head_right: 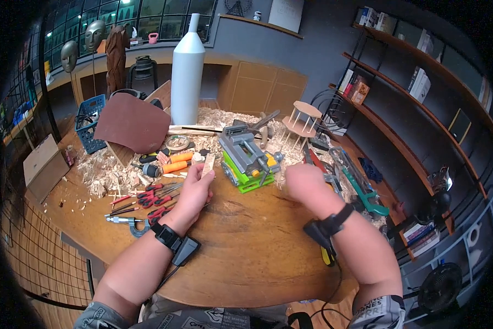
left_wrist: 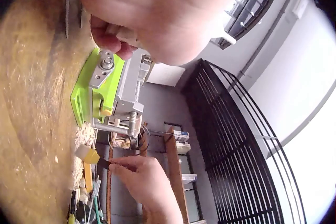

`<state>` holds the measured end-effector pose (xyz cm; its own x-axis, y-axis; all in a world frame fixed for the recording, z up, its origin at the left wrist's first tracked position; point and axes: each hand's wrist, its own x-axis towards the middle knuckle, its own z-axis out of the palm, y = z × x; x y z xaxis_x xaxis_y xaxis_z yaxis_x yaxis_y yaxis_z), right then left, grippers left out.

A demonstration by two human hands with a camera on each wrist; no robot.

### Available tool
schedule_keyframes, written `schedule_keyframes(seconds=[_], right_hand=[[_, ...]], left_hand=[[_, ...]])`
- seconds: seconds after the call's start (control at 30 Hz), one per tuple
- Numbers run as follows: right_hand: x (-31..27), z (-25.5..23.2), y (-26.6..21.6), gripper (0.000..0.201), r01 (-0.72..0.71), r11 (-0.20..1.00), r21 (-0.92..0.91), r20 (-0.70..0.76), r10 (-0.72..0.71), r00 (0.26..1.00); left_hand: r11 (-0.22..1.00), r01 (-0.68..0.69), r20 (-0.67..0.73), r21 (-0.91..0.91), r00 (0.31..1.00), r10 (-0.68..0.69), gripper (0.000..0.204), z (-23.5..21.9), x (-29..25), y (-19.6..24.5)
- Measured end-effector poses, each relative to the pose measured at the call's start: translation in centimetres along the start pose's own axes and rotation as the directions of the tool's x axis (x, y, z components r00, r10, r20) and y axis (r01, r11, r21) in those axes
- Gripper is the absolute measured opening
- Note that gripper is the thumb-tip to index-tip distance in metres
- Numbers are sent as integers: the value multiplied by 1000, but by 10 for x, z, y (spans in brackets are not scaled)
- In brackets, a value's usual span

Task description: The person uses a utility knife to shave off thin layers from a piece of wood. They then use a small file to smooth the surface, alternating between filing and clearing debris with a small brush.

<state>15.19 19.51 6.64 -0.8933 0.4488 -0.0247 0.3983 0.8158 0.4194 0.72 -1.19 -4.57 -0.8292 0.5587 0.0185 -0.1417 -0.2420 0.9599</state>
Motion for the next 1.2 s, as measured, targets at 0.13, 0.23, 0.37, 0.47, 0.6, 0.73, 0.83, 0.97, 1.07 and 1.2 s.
schedule_keyframes(seconds=[0.13, 0.23, 0.37, 0.47, 0.6, 0.73, 0.83, 0.97, 1.07, 1.2], right_hand=[[-5, -19, 6, 19, 106, 918, 381, 63, -140, 988], [-8, -3, -37, 20, 287, 574, 767, -95, -340, 936], [-3, 41, -52, 20, 264, 631, 729, -174, -202, 964], [-2, 62, -2, 19, 48, 816, 576, -127, 31, 991], [-12, 42, 36, 20, 29, 930, 366, -252, 69, 965], [-46, 2, -21, 21, 207, 598, 774, -70, -244, 967], [-58, 18, -66, 22, 287, 554, 781, -17, -441, 897], [-10, 40, 3, 14, -36, 966, 256, -118, 68, 991], [-9, 29, 43, 13, 13, 963, 270, -219, 48, 975], [-56, -11, -5, 19, 321, 704, 634, -175, -273, 946]], left_hand=[[1000, -25, -4, -2, 1000, 25, 35, 1, 5, -6], [999, -42, -1, -3, 999, 42, 35, 1, 5, -10], [999, -33, -12, -11, 999, 33, 36, 1, 3, -7], [1000, -29, 4, 11, 1000, 29, 38, 0, 2, -8], [999, -29, 17, 34, 999, 29, 38, 3, 3, -8], [999, -5, 14, 54, 1000, 4, 38, 2, 2, -9], [998, -7, 3, 56, 1000, 7, 38, 1, -1, -6], [999, -29, 8, 39, 1000, 29, 38, 0, -2, -9], [998, -48, 35, 27, 998, 47, 37, 1, 2, -9], [999, -36, 34, 21, 999, 35, 36, 1, -1, -7]])
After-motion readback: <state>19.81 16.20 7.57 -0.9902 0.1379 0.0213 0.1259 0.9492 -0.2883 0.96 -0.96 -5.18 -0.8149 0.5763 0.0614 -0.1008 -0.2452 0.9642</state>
